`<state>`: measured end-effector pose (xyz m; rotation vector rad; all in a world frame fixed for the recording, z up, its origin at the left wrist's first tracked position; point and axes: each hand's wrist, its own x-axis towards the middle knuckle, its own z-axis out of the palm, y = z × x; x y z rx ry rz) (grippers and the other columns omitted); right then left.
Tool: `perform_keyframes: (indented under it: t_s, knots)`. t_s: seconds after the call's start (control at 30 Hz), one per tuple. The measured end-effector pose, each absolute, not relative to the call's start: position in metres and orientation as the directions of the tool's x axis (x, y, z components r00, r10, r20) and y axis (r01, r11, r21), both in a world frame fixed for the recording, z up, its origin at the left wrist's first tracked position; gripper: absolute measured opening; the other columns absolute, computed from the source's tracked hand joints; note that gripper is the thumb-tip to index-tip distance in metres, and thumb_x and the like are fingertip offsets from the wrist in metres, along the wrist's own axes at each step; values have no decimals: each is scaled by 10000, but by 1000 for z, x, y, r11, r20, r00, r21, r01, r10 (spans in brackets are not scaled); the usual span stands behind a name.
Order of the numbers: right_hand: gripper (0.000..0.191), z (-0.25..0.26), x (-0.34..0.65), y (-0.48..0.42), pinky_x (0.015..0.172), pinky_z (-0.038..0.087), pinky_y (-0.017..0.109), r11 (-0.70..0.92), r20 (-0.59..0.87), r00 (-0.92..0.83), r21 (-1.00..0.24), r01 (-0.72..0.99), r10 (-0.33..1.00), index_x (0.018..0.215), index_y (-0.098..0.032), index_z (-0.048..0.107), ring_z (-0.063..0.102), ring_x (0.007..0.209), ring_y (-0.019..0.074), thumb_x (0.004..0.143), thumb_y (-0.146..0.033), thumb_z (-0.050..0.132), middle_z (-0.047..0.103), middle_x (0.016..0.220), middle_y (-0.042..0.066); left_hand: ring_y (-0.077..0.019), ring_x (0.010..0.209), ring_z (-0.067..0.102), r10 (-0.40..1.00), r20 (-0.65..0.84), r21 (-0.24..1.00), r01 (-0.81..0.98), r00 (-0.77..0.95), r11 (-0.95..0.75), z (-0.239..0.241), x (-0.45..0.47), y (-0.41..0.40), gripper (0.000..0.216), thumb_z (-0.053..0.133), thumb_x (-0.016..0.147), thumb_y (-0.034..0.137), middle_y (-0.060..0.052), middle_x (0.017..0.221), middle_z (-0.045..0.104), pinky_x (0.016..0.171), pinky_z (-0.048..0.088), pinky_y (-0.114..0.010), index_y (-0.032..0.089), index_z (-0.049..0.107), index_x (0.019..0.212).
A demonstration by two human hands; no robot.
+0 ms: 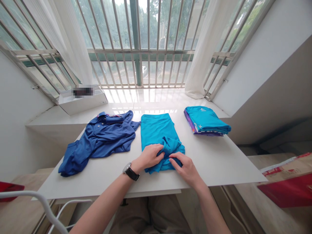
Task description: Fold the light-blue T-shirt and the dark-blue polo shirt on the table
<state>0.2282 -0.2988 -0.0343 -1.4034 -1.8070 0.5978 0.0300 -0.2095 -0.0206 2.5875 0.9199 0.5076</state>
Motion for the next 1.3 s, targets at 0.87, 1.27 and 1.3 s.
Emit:
perform_keyframes:
  t_s: [0.87, 1.27, 1.3]
  knots:
    - [166, -34, 228, -299, 822, 542, 328, 283, 277, -105, -746, 603, 955, 995, -242, 676, 681, 902, 210, 955, -341, 549, 722, 979, 46, -164, 725, 560, 671, 199, 464, 534, 714, -707, -19, 31, -211, 177, 483, 936, 247, -8, 769, 597, 648, 380, -285, 210, 494, 763]
    - [165, -35, 228, -298, 818, 543, 333, 290, 283, -109, -744, 601, 953, 992, -242, 672, 682, 900, 215, 955, -343, 547, 722, 978, 50, -164, 719, 556, 663, 214, 454, 528, 718, -718, -20, 30, -210, 181, 484, 940, 251, -2, 761, 583, 647, 371, -280, 213, 479, 763]
    - [165, -35, 229, -298, 819, 542, 333, 289, 281, -109, -746, 601, 953, 993, -241, 672, 682, 901, 214, 955, -343, 547, 722, 979, 50, -164, 718, 554, 662, 216, 455, 526, 718, -718, -20, 30, -210, 184, 485, 940, 250, -1, 760, 582, 644, 365, -280, 213, 473, 760]
